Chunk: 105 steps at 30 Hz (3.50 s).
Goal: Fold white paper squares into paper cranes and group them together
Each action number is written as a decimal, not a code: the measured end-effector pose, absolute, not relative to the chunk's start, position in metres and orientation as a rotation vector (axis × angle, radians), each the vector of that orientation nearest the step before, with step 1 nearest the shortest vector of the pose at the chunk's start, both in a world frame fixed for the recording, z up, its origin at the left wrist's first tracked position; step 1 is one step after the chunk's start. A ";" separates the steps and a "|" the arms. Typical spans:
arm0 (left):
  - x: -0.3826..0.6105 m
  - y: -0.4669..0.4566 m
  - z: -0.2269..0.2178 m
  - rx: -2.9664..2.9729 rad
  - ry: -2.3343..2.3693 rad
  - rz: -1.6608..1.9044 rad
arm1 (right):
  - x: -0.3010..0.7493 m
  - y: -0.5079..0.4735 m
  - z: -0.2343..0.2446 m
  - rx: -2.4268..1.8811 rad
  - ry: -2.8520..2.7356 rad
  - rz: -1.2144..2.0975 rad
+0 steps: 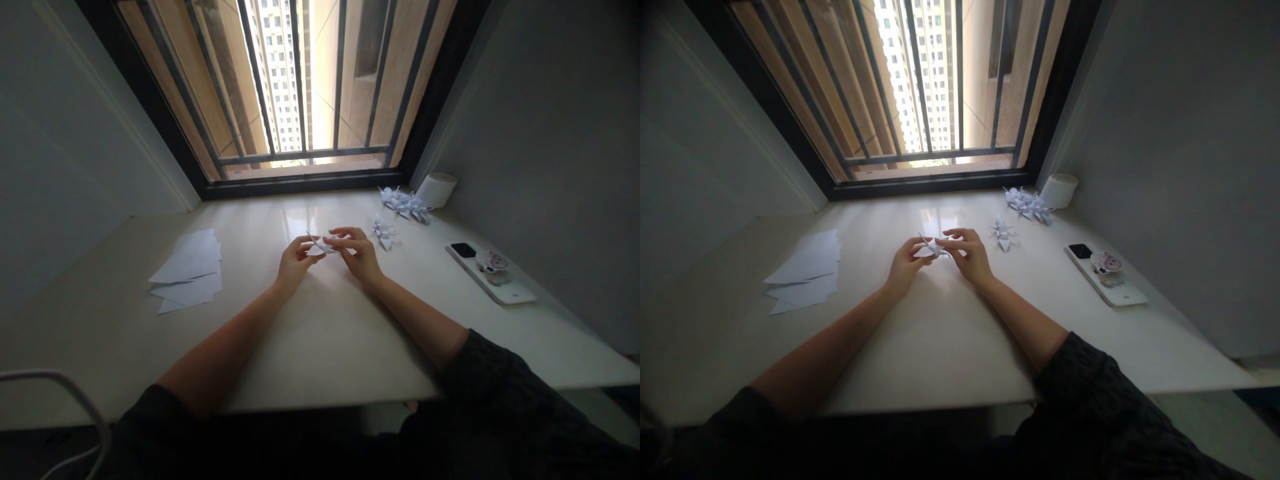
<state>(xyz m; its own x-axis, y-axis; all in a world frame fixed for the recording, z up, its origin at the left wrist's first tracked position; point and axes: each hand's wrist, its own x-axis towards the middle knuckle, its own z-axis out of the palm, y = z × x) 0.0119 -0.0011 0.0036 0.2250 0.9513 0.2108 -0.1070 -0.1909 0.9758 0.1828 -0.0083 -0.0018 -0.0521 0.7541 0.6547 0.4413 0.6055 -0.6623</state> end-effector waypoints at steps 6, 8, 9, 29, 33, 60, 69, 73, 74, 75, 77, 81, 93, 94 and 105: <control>0.012 -0.002 0.004 1.356 0.835 1.220 | 0.185 -0.009 -0.001 -0.930 -1.709 0.408; 0.013 -0.002 0.004 1.331 0.819 1.242 | 0.185 -0.009 -0.001 -0.904 -1.739 0.387; 0.013 -0.002 0.004 1.320 0.802 1.250 | 0.186 -0.008 -0.002 -0.893 -1.753 0.369; 0.016 -0.005 0.001 1.364 0.604 1.211 | 0.184 -0.012 0.000 -0.900 -1.790 0.331; 0.016 -0.007 0.003 1.395 0.624 1.224 | 0.183 -0.012 0.001 -0.903 -1.798 0.340; 0.015 -0.005 -0.004 1.431 0.721 1.291 | 0.179 -0.015 -0.001 -1.109 -1.832 0.181; 0.013 -0.006 -0.001 1.571 0.905 1.345 | 0.180 -0.012 -0.004 -1.136 -1.863 0.332; 0.010 -0.003 -0.001 1.596 1.010 1.463 | 0.177 -0.013 -0.002 -1.200 -1.854 0.299; 0.009 -0.002 -0.001 1.591 1.031 1.486 | 0.176 -0.014 -0.001 -1.199 -1.846 0.318; 0.008 -0.001 -0.002 1.584 1.051 1.507 | 0.175 -0.015 0.000 -1.191 -1.838 0.351; 0.007 0.000 -0.002 1.579 1.091 1.538 | 0.174 -0.016 0.002 -1.163 -1.821 0.453; 0.006 0.000 -0.002 1.600 1.147 1.542 | 0.170 -0.019 0.005 -1.095 -1.710 0.686; 0.010 -0.007 0.003 1.715 1.190 1.488 | 0.152 -0.029 0.014 -1.185 -1.218 1.176; 0.010 -0.007 0.003 1.703 1.187 1.486 | 0.152 -0.029 0.014 -1.174 -1.208 1.183; 0.012 -0.008 0.001 1.618 1.142 1.504 | 0.152 -0.031 0.014 -1.130 -1.275 1.130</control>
